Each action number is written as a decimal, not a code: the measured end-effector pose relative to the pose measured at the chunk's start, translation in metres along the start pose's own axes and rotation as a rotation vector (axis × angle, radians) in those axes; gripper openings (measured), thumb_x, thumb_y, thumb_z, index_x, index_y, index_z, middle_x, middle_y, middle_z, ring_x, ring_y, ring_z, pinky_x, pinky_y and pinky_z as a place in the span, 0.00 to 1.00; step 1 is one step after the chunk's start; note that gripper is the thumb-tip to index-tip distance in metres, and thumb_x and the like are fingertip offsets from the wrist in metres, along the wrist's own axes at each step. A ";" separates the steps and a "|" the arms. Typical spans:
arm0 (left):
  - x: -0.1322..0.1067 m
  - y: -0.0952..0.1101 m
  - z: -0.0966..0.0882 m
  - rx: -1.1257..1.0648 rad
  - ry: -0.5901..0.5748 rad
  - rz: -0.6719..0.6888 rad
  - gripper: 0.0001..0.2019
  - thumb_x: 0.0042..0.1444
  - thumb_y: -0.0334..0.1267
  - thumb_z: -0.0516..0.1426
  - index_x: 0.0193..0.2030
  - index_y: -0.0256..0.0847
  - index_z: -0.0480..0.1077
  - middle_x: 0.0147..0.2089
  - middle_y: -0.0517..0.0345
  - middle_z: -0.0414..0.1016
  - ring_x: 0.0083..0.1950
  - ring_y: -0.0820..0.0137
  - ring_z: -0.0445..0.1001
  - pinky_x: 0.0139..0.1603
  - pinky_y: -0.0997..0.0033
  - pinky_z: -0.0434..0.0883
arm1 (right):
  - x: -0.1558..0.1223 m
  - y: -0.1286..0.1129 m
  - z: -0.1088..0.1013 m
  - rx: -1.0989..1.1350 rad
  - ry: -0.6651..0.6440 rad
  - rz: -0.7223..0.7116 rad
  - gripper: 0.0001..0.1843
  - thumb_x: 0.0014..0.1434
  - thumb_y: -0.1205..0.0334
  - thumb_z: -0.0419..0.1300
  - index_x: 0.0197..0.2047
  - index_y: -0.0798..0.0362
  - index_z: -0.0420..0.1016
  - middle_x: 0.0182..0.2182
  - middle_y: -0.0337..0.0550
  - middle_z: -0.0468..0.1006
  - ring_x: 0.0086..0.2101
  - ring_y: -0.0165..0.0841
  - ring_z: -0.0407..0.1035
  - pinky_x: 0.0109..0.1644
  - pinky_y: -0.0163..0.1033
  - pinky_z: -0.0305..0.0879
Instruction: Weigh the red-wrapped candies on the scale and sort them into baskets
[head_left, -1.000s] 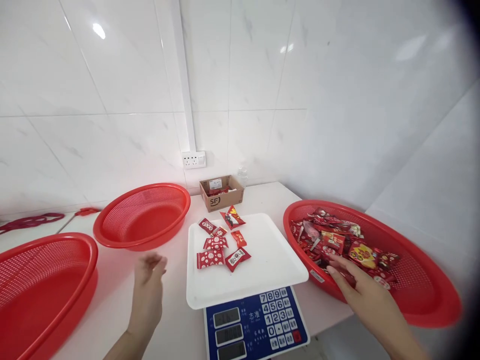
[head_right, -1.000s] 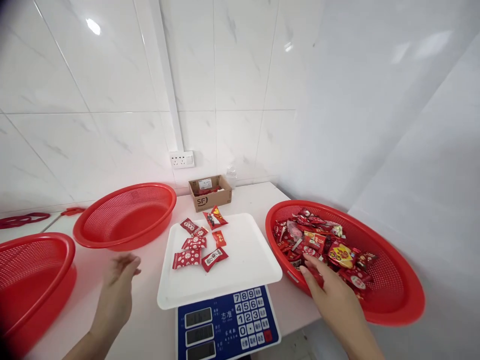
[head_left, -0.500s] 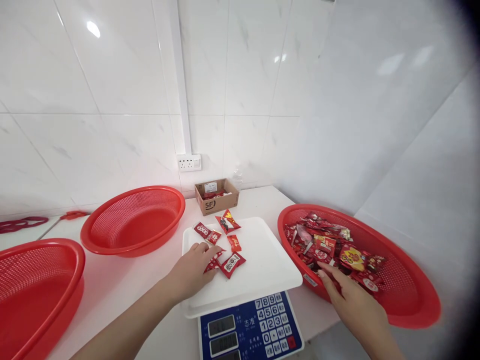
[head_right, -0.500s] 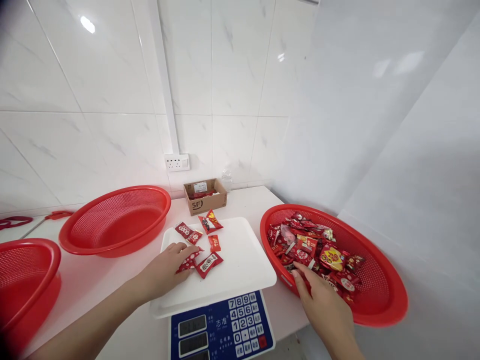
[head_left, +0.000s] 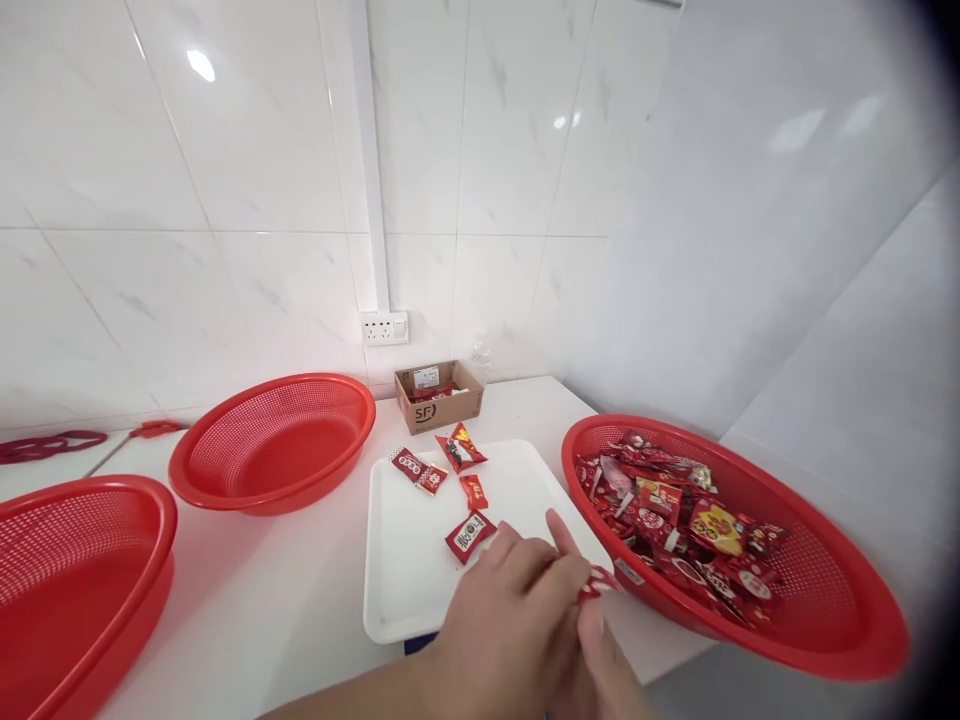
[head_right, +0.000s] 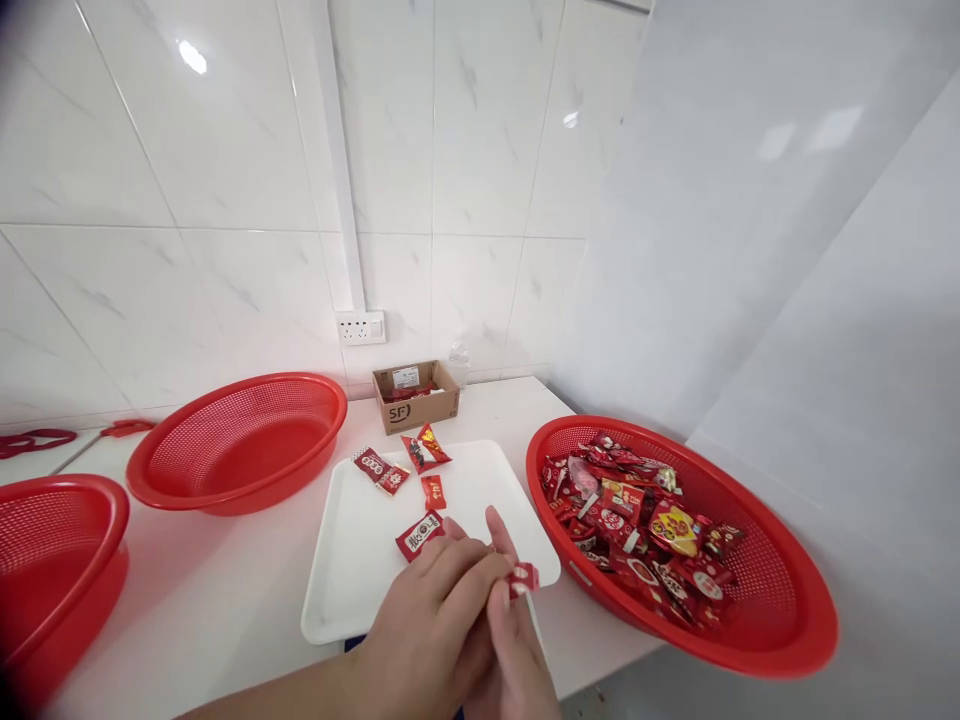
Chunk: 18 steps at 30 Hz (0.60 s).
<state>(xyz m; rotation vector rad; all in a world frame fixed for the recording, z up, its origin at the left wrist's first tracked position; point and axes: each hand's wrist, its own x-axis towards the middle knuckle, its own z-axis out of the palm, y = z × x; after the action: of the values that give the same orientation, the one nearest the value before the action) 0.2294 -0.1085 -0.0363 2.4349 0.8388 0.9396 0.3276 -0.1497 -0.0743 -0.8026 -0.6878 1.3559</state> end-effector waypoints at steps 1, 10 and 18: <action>0.001 0.003 0.007 0.078 -0.009 0.073 0.16 0.58 0.32 0.48 0.52 0.39 0.65 0.48 0.49 0.72 0.48 0.62 0.69 0.49 0.58 0.68 | 0.001 0.002 0.004 0.046 0.023 0.035 0.33 0.55 0.37 0.50 0.62 0.38 0.55 0.53 0.45 0.70 0.52 0.38 0.66 0.55 0.49 0.60; 0.009 -0.039 -0.022 0.300 -0.197 0.000 0.29 0.57 0.56 0.47 0.61 0.44 0.58 0.68 0.49 0.49 0.69 0.55 0.43 0.65 0.45 0.48 | 0.035 -0.045 -0.055 -0.126 0.356 -0.267 0.13 0.52 0.46 0.59 0.38 0.42 0.68 0.30 0.34 0.73 0.28 0.30 0.69 0.28 0.36 0.68; 0.023 -0.126 -0.052 0.304 -0.256 -0.528 0.36 0.59 0.54 0.42 0.67 0.30 0.42 0.68 0.36 0.47 0.69 0.52 0.41 0.64 0.48 0.49 | 0.059 -0.076 -0.128 -1.174 0.524 -0.311 0.23 0.51 0.45 0.53 0.46 0.49 0.68 0.48 0.46 0.72 0.49 0.45 0.66 0.53 0.48 0.61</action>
<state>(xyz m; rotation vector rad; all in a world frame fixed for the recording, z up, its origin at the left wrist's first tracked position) 0.1578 0.0074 -0.0581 2.3065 1.5071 0.3160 0.4813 -0.1061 -0.0857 -1.7949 -1.1147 0.3069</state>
